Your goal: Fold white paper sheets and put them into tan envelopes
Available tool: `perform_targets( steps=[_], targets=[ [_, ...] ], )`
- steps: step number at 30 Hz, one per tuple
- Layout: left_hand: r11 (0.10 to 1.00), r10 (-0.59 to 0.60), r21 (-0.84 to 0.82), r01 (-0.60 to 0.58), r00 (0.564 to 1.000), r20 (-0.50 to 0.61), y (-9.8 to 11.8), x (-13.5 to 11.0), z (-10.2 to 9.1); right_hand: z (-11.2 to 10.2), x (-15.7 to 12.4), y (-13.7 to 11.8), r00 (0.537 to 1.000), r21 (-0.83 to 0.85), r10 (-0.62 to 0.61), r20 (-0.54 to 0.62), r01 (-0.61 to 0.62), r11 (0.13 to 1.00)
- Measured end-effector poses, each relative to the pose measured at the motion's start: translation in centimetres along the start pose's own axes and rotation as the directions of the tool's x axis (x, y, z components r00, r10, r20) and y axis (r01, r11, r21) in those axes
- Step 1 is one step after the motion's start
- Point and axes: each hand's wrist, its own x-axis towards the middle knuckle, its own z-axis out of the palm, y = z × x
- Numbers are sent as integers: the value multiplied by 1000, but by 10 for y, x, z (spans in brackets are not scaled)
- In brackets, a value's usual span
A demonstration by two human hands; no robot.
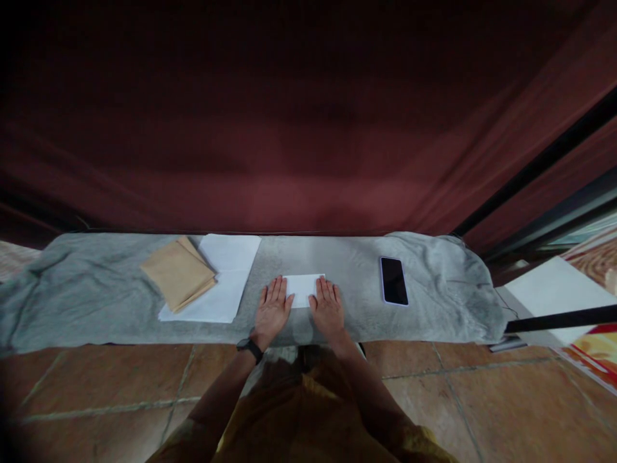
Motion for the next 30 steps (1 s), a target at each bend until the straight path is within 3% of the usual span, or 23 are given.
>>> perform_targets(
  steps=[8, 12, 14, 18, 21, 25, 30],
  targets=[
    [1000, -20, -2, 20, 998, -52, -10, -11, -8, -5, -5, 8, 999, 13, 33, 4, -33, 999],
    [996, -90, 0, 90, 991, -97, -2, -13, -15, -6, -5, 6, 999, 27, 40, -7, -40, 999],
    [998, -54, -15, 53, 993, -104, 9, -15, -16, -6, -5, 5, 999, 34, 43, -10, -42, 999],
    [986, 152, -68, -155, 987, -46, 37, -23, -8, -8, -5, 6, 999, 40, 43, 7, -44, 998],
    [976, 203, -68, -205, 979, -35, 49, -30, 2, -9, -4, 6, 999, 40, 32, 27, -33, 999],
    [984, 171, -46, -174, 983, -61, 43, -38, 7, -9, -4, 6, 999, 45, 36, 25, -37, 998],
    [979, 200, -21, -200, 979, -38, 29, -43, -5, -5, -5, 6, 999, 50, 46, 1, -46, 998]
  ],
)
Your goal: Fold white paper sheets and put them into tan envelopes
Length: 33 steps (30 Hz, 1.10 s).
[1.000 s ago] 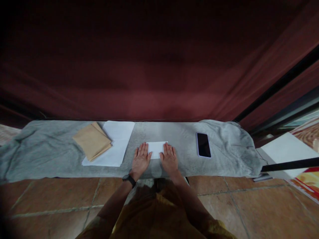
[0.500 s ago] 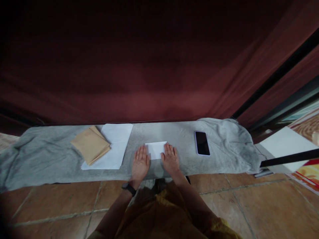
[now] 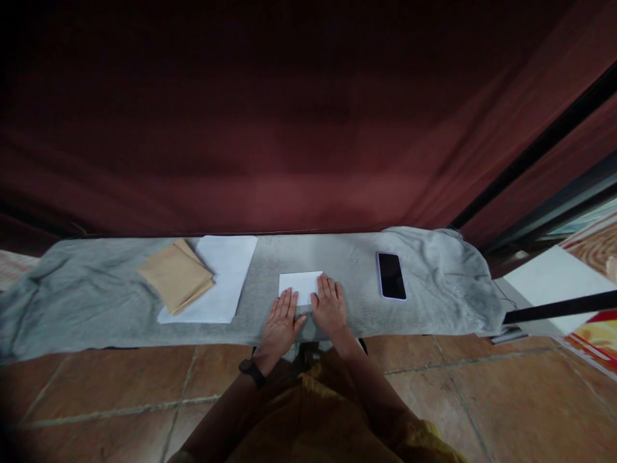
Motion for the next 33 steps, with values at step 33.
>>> perform_targets(
  steps=[33],
  targets=[
    [998, -58, 12, 58, 998, -17, -7, -8, 1, -11, -31, -11, 991, 43, -123, 45, 121, 992]
  ],
)
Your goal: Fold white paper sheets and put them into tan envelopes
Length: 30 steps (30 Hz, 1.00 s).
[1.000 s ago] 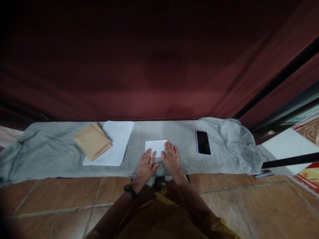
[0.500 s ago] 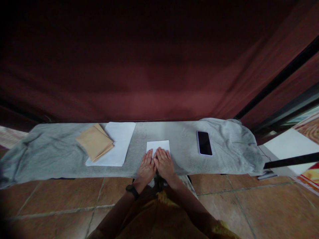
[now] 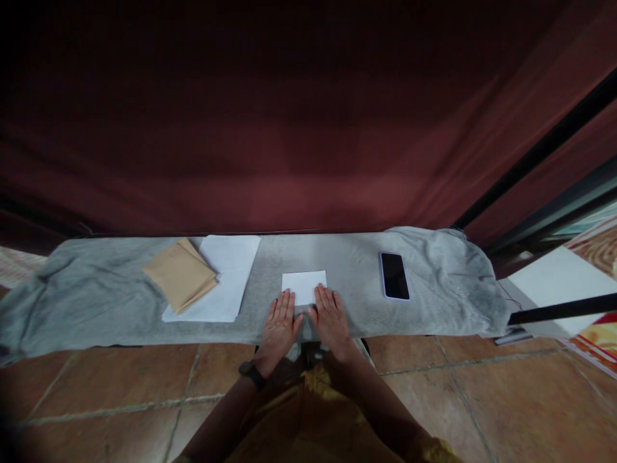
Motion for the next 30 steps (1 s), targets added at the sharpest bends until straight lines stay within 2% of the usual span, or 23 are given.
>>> perform_targets(
  steps=[13, 18, 26, 30],
  targets=[
    [996, -87, 8, 87, 995, -51, -8, -8, -4, -2, -6, 13, 999, -69, 29, -21, -30, 997],
    [991, -136, -19, 135, 987, -82, -2, 2, -6, -2, -6, 12, 999, -85, 9, -42, -13, 996],
    [991, 37, -130, -34, 999, 20, 42, 45, 5, -3, -4, 11, 998, -110, 43, 36, -39, 993],
    [989, 71, -132, -62, 995, 66, 47, 57, 14, -3, -4, 10, 997, -138, 59, 51, -52, 989]
  ],
)
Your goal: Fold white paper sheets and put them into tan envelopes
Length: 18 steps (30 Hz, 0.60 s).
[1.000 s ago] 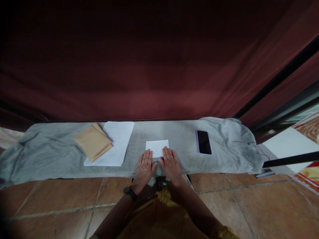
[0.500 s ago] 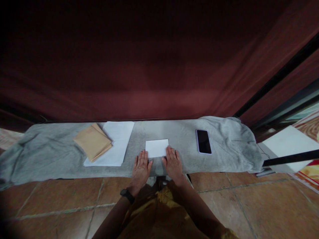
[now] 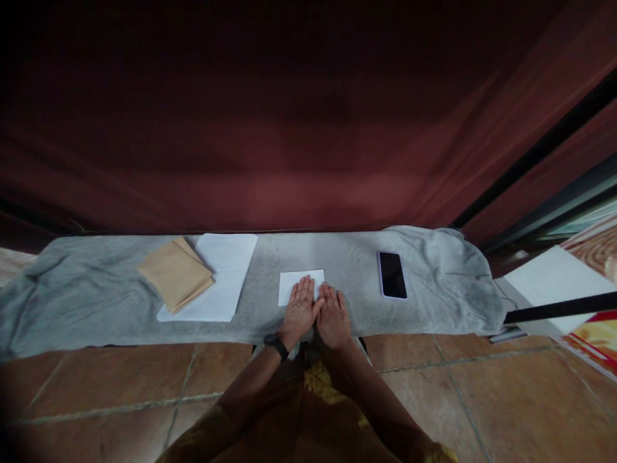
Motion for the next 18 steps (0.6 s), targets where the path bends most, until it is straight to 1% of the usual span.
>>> perform_targets(
  steps=[3, 8, 11, 15, 18],
  targets=[
    [1000, -22, 20, 22, 1000, 6, -10, 2, 2, 2, 1, 0, 1000, 19, 15, -18, -15, 1000],
    [990, -126, 67, 127, 992, -13, -35, 1, -3, 6, 0, 1, 998, 60, 6, -67, -2, 998],
    [980, -178, 88, 180, 984, -32, -45, -2, -5, 6, -1, 1, 998, 64, 4, -67, 0, 998],
    [975, -197, 99, 200, 980, -42, -50, -4, -8, 2, -1, 0, 999, 78, 21, -40, -18, 997],
    [975, -197, 98, 200, 980, -39, -48, -4, -9, -3, 10, -5, 998, 110, 58, -18, -55, 992]
  ],
)
